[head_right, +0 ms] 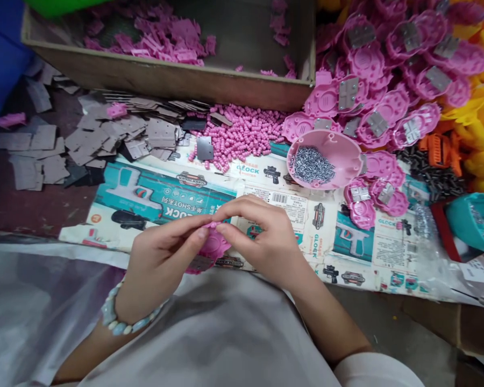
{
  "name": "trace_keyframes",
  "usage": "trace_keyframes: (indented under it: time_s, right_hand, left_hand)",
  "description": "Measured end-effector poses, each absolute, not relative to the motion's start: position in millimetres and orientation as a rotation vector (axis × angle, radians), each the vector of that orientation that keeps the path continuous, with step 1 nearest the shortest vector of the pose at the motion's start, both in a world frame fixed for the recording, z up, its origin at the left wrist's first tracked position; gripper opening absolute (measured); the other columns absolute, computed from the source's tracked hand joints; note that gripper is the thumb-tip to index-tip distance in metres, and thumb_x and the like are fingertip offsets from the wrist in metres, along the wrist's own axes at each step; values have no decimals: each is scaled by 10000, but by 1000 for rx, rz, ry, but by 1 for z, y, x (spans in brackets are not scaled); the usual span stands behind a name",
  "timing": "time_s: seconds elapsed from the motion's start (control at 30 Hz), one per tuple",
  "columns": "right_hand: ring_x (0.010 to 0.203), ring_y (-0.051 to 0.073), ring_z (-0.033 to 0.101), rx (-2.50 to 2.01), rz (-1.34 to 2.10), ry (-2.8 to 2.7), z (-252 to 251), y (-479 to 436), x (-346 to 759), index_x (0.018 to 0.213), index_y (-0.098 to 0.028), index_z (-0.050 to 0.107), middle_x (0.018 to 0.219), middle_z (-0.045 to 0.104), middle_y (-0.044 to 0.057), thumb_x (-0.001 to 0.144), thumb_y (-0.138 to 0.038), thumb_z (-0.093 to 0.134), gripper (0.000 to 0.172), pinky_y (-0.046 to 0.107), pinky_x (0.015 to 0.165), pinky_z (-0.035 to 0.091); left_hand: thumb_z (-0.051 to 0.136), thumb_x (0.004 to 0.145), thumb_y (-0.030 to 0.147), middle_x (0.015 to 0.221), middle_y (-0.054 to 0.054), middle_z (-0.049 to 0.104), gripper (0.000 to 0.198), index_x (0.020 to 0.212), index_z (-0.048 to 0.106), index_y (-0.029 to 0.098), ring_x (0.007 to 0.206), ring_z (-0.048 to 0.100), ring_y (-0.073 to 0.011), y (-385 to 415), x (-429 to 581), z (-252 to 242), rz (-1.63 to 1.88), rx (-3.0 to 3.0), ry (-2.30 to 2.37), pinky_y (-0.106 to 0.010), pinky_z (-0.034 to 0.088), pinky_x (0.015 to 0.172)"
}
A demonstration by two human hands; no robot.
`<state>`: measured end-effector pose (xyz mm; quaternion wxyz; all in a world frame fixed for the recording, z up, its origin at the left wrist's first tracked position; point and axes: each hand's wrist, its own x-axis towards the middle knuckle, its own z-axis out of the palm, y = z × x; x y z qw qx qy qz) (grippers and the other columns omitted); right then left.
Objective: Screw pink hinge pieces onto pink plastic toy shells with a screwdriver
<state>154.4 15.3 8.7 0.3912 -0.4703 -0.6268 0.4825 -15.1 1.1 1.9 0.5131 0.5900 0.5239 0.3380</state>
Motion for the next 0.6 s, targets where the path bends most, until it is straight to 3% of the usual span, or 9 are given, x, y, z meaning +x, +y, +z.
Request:
trace_keyframes:
  time_s: [0.4,0.6]
  right_hand:
    - [846,112,563,-1231,1165,-1812,21,17,166,895,-171,626,884,609,-14,852,-127,635,62,229,757,444]
    - [936,178,544,-1568,470,-1998,4,17,186,1032,-137,567,1001,584,40,833,-151,630,209,283,840,422]
  left_hand:
    - [583,841,191,740,26,705,117,834,699,184,627,620,-77,5,-16,-2,849,1559,1188,-153,452,580]
    - [589,829,204,682,23,684,120,769,687,171,601,608,-84,6,-18,-10,866,1505,1198,-167,465,574]
